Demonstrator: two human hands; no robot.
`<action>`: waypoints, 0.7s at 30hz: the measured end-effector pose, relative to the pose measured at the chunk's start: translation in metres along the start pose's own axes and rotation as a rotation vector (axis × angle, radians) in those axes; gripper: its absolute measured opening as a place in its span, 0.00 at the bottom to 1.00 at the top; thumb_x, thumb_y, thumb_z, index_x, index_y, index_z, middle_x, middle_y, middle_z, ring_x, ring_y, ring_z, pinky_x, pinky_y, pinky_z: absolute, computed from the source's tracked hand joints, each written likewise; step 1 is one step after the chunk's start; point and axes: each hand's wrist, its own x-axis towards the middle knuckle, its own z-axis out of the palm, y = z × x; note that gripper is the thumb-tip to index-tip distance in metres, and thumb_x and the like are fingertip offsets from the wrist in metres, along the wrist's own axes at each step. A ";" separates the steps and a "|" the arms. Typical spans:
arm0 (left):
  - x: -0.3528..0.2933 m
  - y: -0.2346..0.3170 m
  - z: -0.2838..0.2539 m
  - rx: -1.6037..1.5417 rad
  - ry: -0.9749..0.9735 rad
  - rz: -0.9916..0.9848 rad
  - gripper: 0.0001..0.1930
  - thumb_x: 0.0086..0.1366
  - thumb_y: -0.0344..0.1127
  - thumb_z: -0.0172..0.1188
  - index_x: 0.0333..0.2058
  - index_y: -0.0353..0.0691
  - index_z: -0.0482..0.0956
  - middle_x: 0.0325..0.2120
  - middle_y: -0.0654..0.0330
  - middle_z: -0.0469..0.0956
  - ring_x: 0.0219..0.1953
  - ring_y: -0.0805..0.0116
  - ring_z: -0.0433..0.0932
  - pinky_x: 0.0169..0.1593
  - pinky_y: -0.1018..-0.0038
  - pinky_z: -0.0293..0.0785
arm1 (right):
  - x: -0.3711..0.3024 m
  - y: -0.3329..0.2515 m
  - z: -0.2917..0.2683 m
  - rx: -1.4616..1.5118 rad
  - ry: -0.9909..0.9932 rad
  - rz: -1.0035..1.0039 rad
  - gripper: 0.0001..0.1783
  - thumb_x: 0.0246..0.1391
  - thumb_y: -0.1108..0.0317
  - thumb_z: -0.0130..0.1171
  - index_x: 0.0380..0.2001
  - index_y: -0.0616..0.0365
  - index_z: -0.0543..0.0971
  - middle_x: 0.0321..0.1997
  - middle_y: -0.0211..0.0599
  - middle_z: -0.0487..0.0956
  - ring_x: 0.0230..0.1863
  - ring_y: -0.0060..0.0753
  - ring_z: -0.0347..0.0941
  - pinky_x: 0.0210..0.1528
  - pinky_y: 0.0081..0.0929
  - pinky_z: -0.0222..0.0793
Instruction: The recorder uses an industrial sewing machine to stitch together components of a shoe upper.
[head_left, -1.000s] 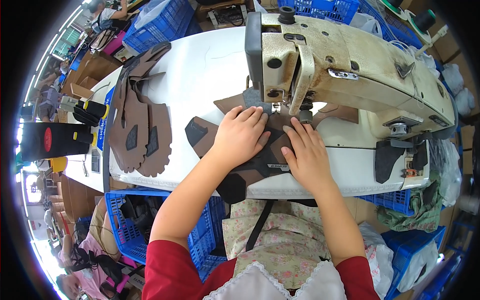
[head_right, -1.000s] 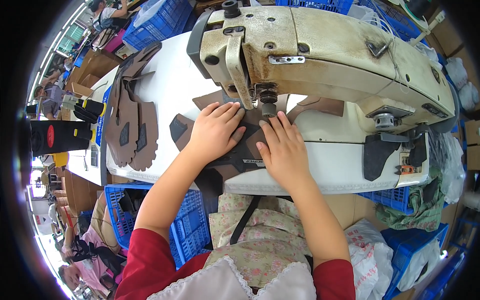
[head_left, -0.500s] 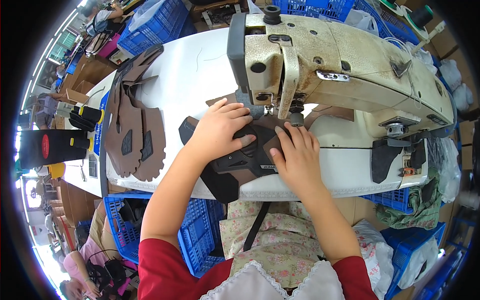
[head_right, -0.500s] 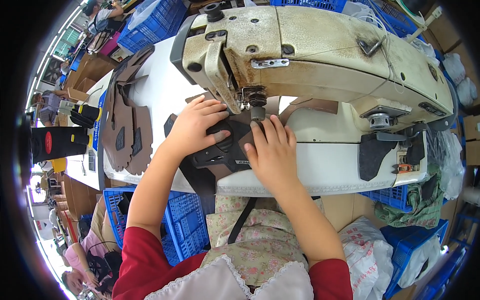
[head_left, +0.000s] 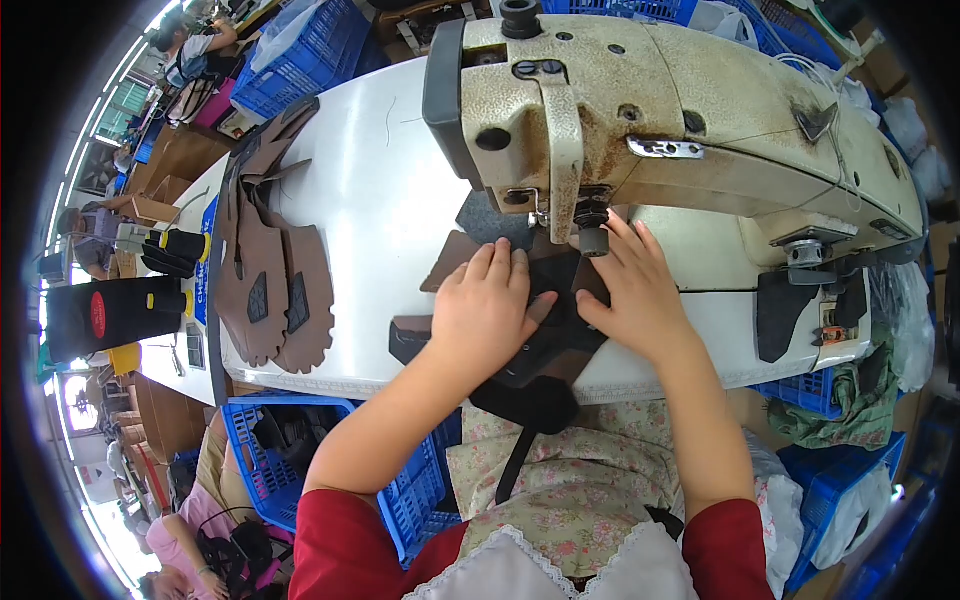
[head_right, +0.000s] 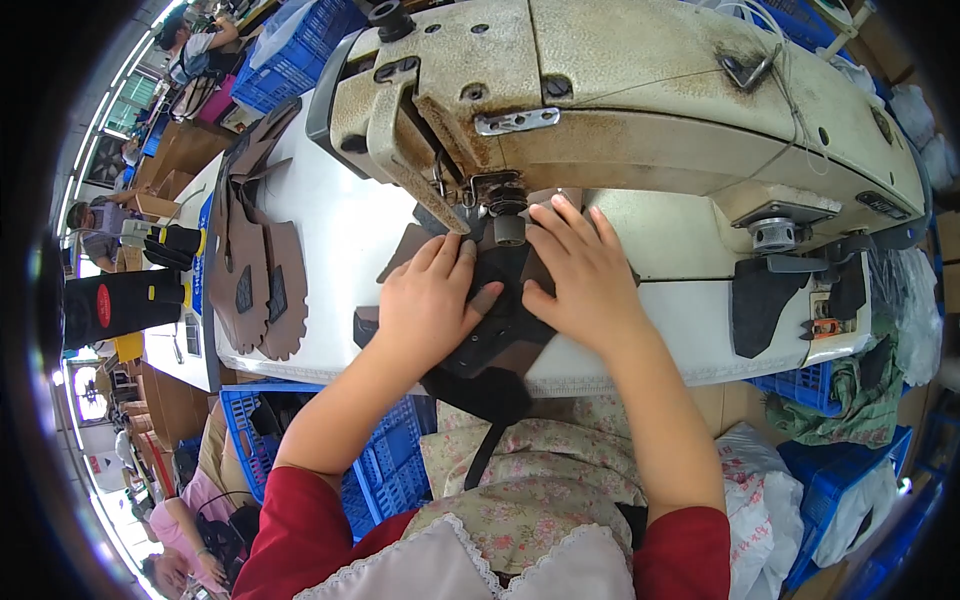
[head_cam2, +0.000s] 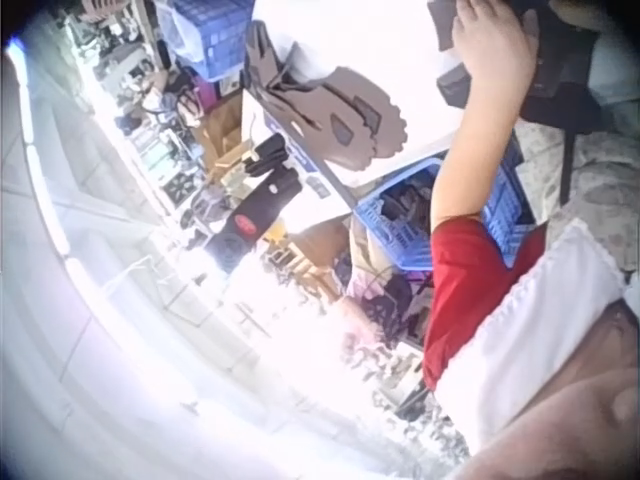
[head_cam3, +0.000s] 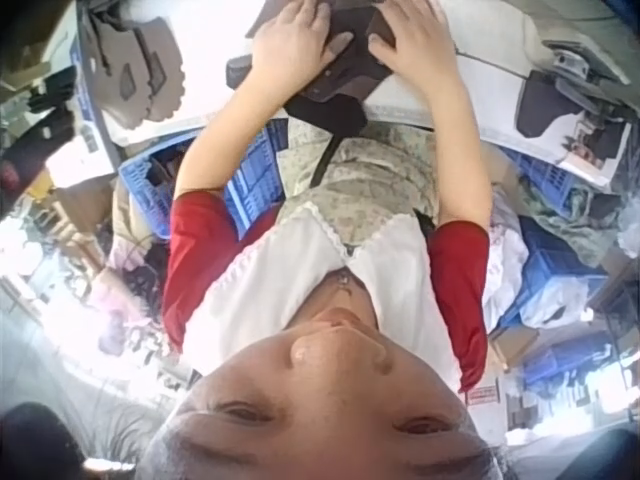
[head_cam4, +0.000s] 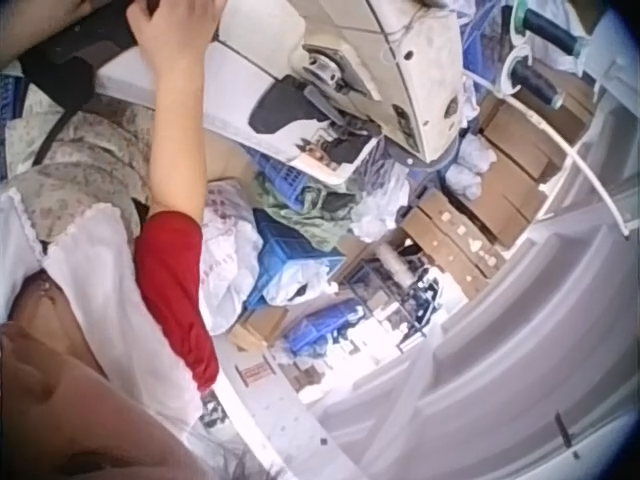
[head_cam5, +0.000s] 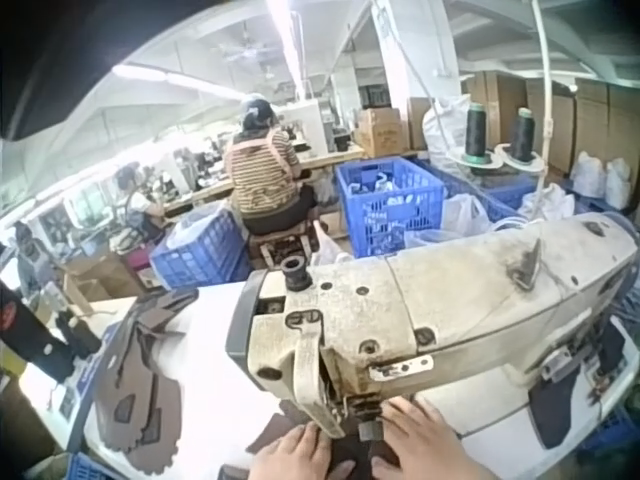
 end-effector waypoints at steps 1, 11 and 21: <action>0.001 0.005 0.001 0.013 0.024 -0.022 0.29 0.62 0.53 0.63 0.48 0.30 0.81 0.49 0.46 0.80 0.54 0.55 0.79 0.50 0.65 0.80 | 0.002 0.006 -0.001 0.011 -0.021 -0.029 0.28 0.45 0.61 0.65 0.51 0.59 0.76 0.67 0.37 0.70 0.72 0.45 0.60 0.73 0.52 0.51; 0.005 0.028 0.002 0.096 -0.020 -0.118 0.30 0.61 0.56 0.62 0.46 0.29 0.81 0.48 0.44 0.81 0.51 0.57 0.80 0.42 0.67 0.82 | 0.018 0.028 -0.008 0.055 -0.084 -0.163 0.30 0.40 0.63 0.65 0.51 0.59 0.77 0.65 0.38 0.71 0.70 0.45 0.61 0.73 0.52 0.51; 0.004 -0.009 -0.009 -0.130 -0.013 0.005 0.29 0.58 0.56 0.65 0.46 0.34 0.82 0.48 0.50 0.81 0.49 0.56 0.79 0.50 0.62 0.76 | 0.004 0.009 0.004 -0.063 -0.050 -0.092 0.26 0.45 0.62 0.60 0.49 0.62 0.77 0.65 0.45 0.70 0.73 0.50 0.57 0.73 0.56 0.49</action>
